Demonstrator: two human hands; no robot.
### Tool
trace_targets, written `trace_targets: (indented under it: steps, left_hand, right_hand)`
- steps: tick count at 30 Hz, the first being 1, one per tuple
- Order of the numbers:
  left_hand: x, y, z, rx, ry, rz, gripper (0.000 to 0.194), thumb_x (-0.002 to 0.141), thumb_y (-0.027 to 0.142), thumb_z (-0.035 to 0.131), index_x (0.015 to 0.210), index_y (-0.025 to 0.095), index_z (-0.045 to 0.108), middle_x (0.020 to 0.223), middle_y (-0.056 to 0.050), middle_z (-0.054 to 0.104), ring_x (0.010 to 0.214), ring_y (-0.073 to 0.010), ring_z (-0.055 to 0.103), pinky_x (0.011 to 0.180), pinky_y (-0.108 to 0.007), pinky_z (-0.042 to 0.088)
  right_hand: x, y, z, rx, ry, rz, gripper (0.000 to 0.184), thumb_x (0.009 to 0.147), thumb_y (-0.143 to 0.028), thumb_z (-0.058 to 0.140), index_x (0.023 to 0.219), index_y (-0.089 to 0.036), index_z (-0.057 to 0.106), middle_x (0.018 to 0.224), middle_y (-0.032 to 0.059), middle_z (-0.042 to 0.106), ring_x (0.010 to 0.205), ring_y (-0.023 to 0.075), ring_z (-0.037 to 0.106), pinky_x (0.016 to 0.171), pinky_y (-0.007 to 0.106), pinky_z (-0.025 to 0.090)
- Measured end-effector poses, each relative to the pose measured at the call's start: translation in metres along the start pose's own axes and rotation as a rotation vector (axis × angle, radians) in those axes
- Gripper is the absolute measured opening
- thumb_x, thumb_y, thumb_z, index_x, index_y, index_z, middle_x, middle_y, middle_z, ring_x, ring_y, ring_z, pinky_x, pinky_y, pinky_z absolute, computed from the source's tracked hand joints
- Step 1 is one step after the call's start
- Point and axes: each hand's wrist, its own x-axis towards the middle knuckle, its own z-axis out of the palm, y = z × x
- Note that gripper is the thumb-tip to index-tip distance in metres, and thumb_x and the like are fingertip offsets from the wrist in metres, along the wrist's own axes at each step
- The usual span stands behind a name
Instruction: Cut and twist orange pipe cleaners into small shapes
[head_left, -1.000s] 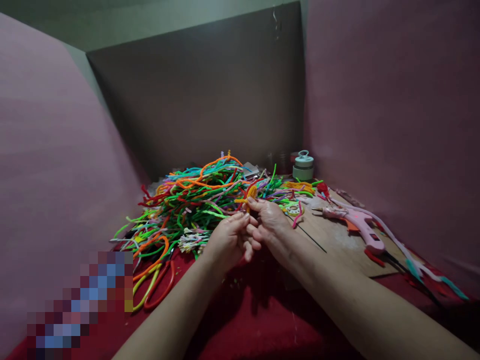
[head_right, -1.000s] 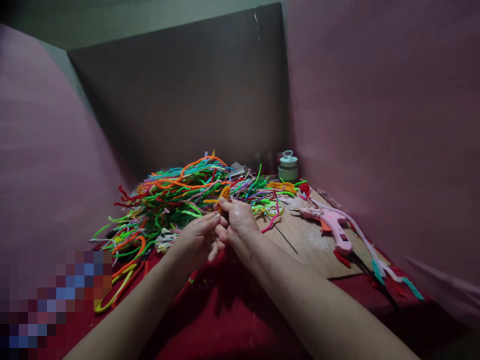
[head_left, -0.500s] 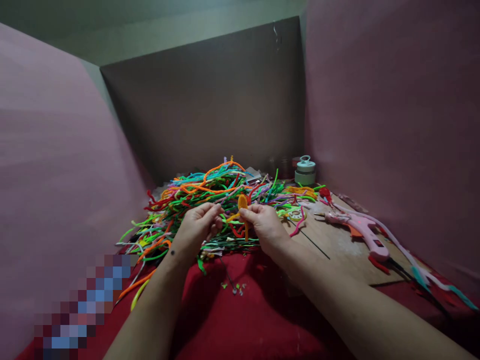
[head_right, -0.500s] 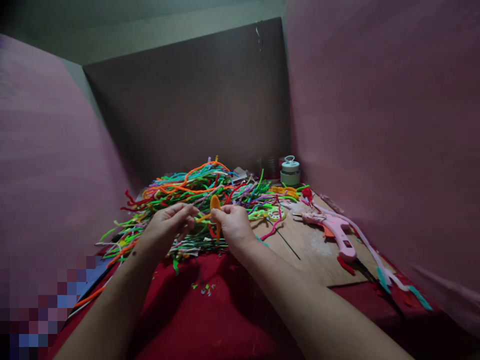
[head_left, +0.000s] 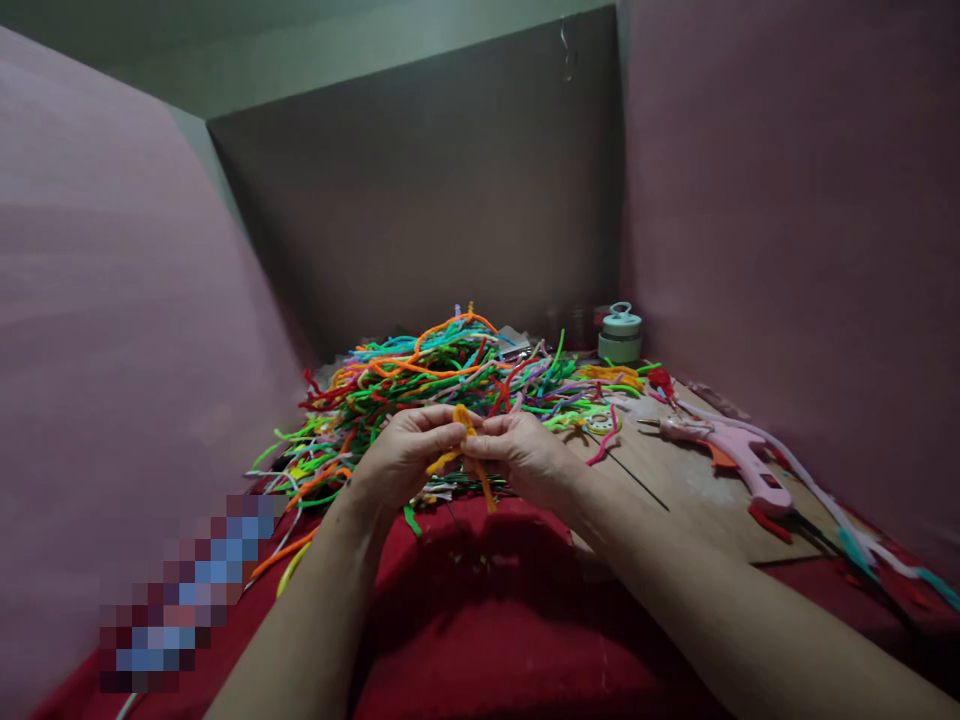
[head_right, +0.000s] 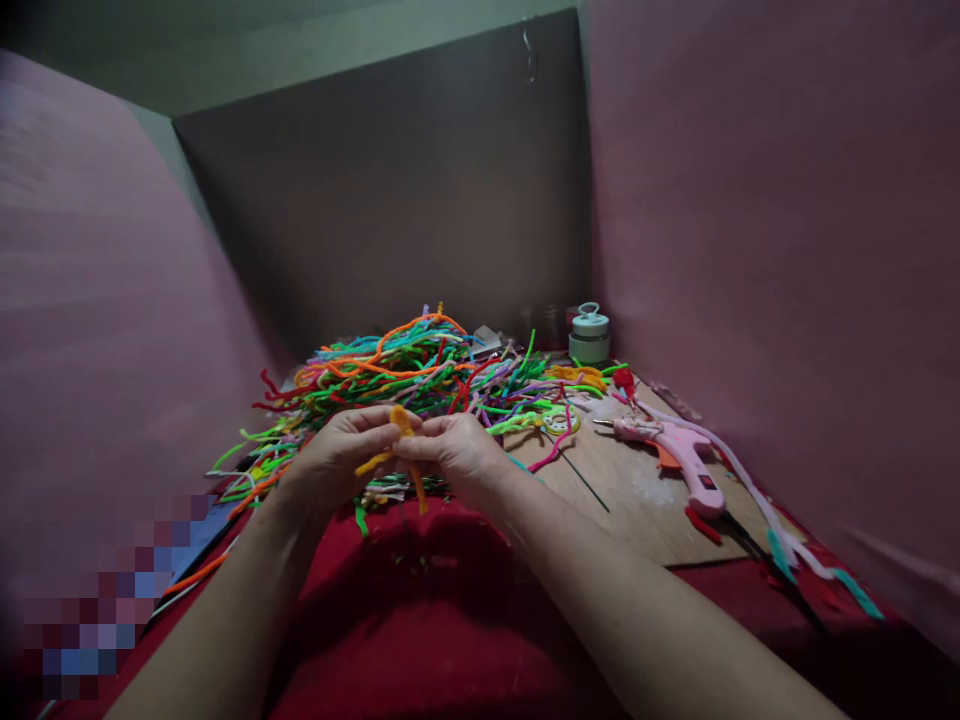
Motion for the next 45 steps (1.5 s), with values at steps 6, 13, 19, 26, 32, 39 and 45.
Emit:
trace_targets:
  steps: [6, 13, 19, 26, 32, 39, 45]
  left_hand:
    - [-0.003, 0.003, 0.006, 0.065, 0.028, 0.067, 0.015, 0.064, 0.025, 0.068, 0.071, 0.011, 0.065, 0.062, -0.001, 0.059, 0.051, -0.009, 0.054, 0.052, -0.02, 0.044]
    - [-0.005, 0.006, 0.005, 0.139, -0.033, 0.066, 0.016, 0.067, 0.028, 0.065, 0.068, 0.012, 0.063, 0.06, -0.001, 0.058, 0.052, -0.0093, 0.052, 0.051, -0.019, 0.043]
    - [-0.005, 0.005, 0.003, 0.213, -0.017, 0.084, 0.016, 0.066, 0.027, 0.066, 0.069, 0.012, 0.064, 0.064, -0.001, 0.058, 0.058, -0.01, 0.052, 0.058, -0.021, 0.042]
    - [-0.002, 0.002, 0.007, 0.388, 0.154, 0.159, 0.022, 0.071, 0.033, 0.061, 0.069, 0.011, 0.066, 0.052, 0.002, 0.049, 0.044, -0.0051, 0.036, 0.041, -0.018, 0.027]
    - [0.001, -0.005, 0.021, 0.563, 0.4, 0.283, 0.017, 0.064, 0.029, 0.063, 0.059, 0.013, 0.066, 0.057, 0.001, 0.056, 0.053, -0.0094, 0.046, 0.048, -0.019, 0.036]
    - [0.004, -0.01, 0.023, 0.618, 0.479, 0.294, 0.016, 0.063, 0.029, 0.063, 0.056, 0.014, 0.065, 0.054, 0.001, 0.058, 0.053, -0.0105, 0.049, 0.05, -0.02, 0.037]
    - [0.004, -0.006, 0.02, 0.572, 0.413, 0.259, 0.018, 0.066, 0.031, 0.062, 0.059, 0.014, 0.065, 0.055, 0.001, 0.057, 0.053, -0.0097, 0.048, 0.05, -0.02, 0.037]
  right_hand:
    - [-0.002, -0.003, 0.002, 0.027, 0.0, -0.007, 0.022, 0.051, -0.026, 0.077, 0.058, -0.01, 0.064, 0.052, -0.0008, 0.058, 0.051, 0.0082, 0.054, 0.058, 0.023, 0.041]
    - [-0.005, -0.004, 0.002, 0.036, -0.066, 0.025, 0.022, 0.053, -0.026, 0.076, 0.062, -0.01, 0.065, 0.053, 0.0, 0.058, 0.049, 0.0081, 0.052, 0.056, 0.023, 0.041]
    - [-0.003, -0.004, 0.002, -0.016, 0.01, 0.027, 0.024, 0.046, -0.026, 0.078, 0.056, -0.01, 0.063, 0.051, -0.0013, 0.057, 0.049, 0.0084, 0.052, 0.059, 0.024, 0.041]
    - [-0.001, -0.006, 0.002, -0.22, 0.195, -0.046, 0.019, 0.048, -0.025, 0.073, 0.048, -0.012, 0.06, 0.046, -0.0006, 0.057, 0.046, 0.0096, 0.049, 0.055, 0.025, 0.039]
    - [0.0, -0.004, 0.004, -0.318, 0.308, -0.068, 0.014, 0.048, -0.016, 0.065, 0.039, -0.014, 0.055, 0.039, -0.003, 0.052, 0.041, 0.008, 0.043, 0.048, 0.024, 0.035]
    - [0.0, -0.005, 0.005, -0.247, 0.294, -0.029, 0.016, 0.045, -0.016, 0.065, 0.036, -0.014, 0.052, 0.035, -0.0035, 0.049, 0.039, 0.0077, 0.042, 0.046, 0.023, 0.034]
    - [0.0, -0.003, 0.002, -0.243, 0.219, -0.037, 0.015, 0.05, -0.02, 0.066, 0.042, -0.014, 0.055, 0.041, -0.0016, 0.053, 0.043, 0.0084, 0.045, 0.049, 0.024, 0.035]
